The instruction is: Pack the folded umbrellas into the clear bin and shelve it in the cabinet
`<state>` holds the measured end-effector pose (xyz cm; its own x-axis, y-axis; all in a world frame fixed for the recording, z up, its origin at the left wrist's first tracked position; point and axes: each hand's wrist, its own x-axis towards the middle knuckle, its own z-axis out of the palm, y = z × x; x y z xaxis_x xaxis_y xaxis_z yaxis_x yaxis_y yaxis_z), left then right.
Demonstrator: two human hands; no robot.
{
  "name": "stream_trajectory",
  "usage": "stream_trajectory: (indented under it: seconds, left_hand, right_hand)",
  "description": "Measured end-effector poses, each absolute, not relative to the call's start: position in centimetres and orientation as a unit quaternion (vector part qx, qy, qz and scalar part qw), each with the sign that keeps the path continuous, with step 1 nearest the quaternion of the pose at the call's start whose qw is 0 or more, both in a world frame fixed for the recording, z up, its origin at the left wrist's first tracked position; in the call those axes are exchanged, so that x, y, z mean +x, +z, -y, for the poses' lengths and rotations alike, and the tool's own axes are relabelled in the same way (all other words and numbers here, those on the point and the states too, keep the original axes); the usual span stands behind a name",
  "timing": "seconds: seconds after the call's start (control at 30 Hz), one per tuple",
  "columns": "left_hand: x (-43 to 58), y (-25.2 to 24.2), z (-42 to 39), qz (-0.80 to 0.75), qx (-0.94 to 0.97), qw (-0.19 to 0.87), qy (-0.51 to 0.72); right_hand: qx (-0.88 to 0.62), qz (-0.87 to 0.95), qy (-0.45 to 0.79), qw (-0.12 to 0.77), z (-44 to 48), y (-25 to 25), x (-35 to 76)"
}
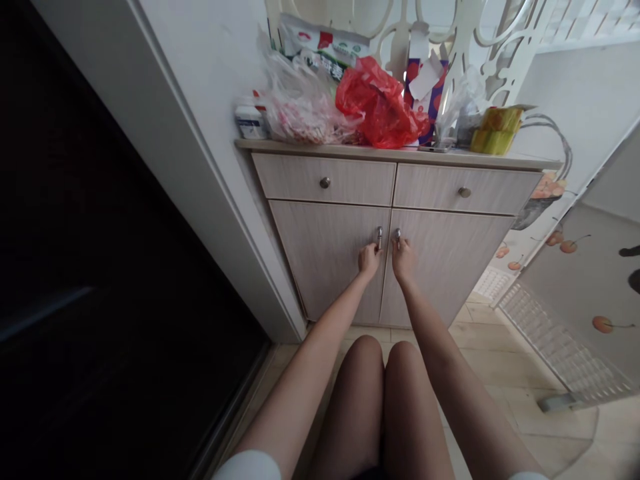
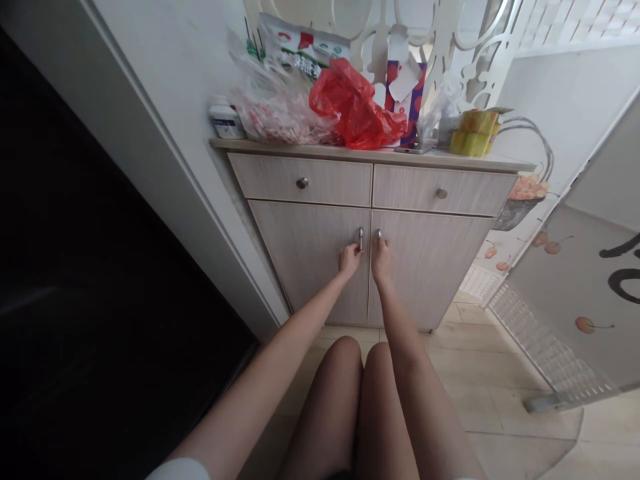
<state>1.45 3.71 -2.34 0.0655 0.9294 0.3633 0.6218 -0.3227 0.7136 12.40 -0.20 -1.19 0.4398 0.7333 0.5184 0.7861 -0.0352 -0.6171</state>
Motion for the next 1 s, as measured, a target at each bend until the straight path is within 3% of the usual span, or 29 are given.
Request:
stream_trajectory:
  seconds: [0.17, 0.27, 0.37, 0.43, 0.5, 0.67, 1.0]
  left_hand:
    - [0.8, -1.8, -3.5, -0.532, 0.689, 0.261, 0.417]
    - [-1.4, -2.4, -1.9, -0.533, 0.661, 0.307, 0.43]
    - [-4.6, -3.4, 1.0, -0.483, 0.575, 0.513, 0.417]
    - [-6.2, -3.6, 3.3, -0.371, 0.509, 0.663, 0.404]
    - [-6.8, -3.1, 5.3, -0.253, 0.45, 0.741, 0.429]
    - [-4.3, -1.1, 7.7, -0.178, 0.365, 0.754, 0.517]
    - [-2.8, -3.0, 6.5, -0.183, 0.362, 0.739, 0.537]
  right_hand:
    - [-0.685, 0.534, 0.023, 0.496, 0.9, -1.0, 12.7]
    - [-0.64, 0.498, 0.13, 0.571, 3.3, -1.9, 13.7]
    - [-0.553, 0.443, 0.383, 0.593, 7.3, -3.0, 15.5]
    - [-0.436, 0.414, 0.547, 0.582, 9.8, -3.1, 16.7]
    - [-0.313, 0.393, 0.632, 0.59, 11.5, -2.7, 17.4]
    - [-0.162, 0.353, 0.654, 0.649, 11.7, -1.6, 16.4]
    - [-0.157, 0.339, 0.651, 0.661, 9.5, -3.9, 14.8]
